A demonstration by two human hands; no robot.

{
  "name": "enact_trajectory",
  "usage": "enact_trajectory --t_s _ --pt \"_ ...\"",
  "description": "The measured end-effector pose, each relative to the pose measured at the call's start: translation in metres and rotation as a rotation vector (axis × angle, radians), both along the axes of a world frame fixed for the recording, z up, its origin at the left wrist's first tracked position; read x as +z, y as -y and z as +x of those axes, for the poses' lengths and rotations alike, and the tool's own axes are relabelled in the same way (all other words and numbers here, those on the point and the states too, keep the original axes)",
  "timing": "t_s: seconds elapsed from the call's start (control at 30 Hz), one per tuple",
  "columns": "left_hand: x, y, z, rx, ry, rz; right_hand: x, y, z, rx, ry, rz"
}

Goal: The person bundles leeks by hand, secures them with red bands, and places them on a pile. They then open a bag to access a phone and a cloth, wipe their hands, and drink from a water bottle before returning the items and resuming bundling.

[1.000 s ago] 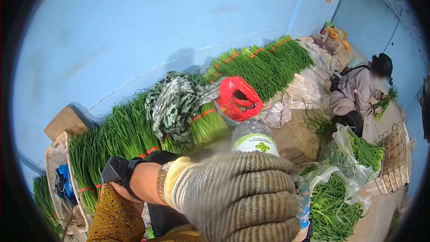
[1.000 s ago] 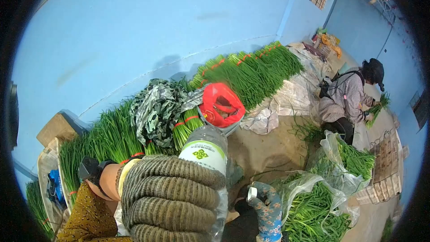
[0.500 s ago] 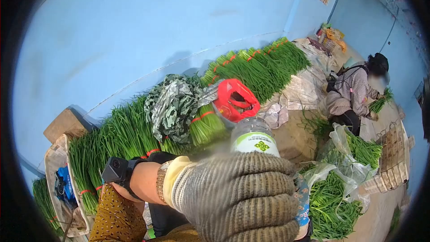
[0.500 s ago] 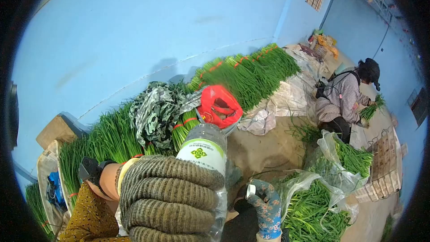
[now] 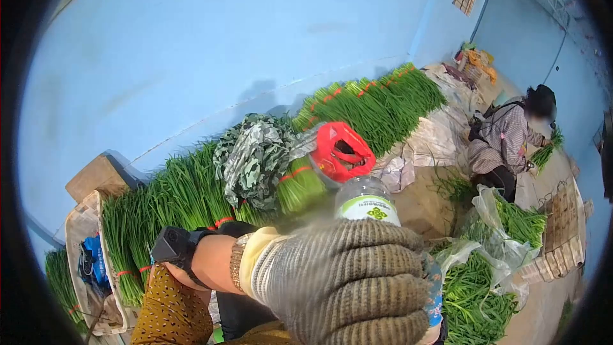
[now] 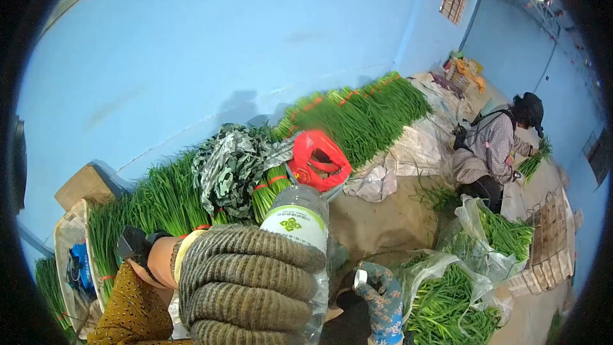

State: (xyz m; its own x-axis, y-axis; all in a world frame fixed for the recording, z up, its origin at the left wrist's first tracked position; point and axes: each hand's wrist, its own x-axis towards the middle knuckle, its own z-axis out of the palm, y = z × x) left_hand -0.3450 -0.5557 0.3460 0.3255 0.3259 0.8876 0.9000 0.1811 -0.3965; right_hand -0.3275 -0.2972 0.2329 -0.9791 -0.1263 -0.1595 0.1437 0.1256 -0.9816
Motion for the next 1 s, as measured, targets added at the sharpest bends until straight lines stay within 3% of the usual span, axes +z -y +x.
enact_trajectory --t_s 0.5,0.63,0.7,0.77,1.0 --pt "-0.004 -0.001 0.004 0.025 -0.003 0.050 -0.007 0.001 -0.005 0.017 -0.034 0.053" --pt "0.003 0.004 -0.003 0.041 -0.108 0.015 -0.005 0.002 -0.004 -0.009 0.037 0.029" --pt "0.013 0.007 0.008 0.038 0.061 -0.069 -0.005 0.000 -0.004 0.008 0.040 0.039" --pt "0.033 0.018 0.040 0.026 0.451 -0.222 -0.006 -0.001 -0.004 0.021 0.041 0.032" --pt "0.033 0.016 0.042 0.035 0.390 -0.175 -0.004 0.001 -0.003 0.022 0.035 -0.033"
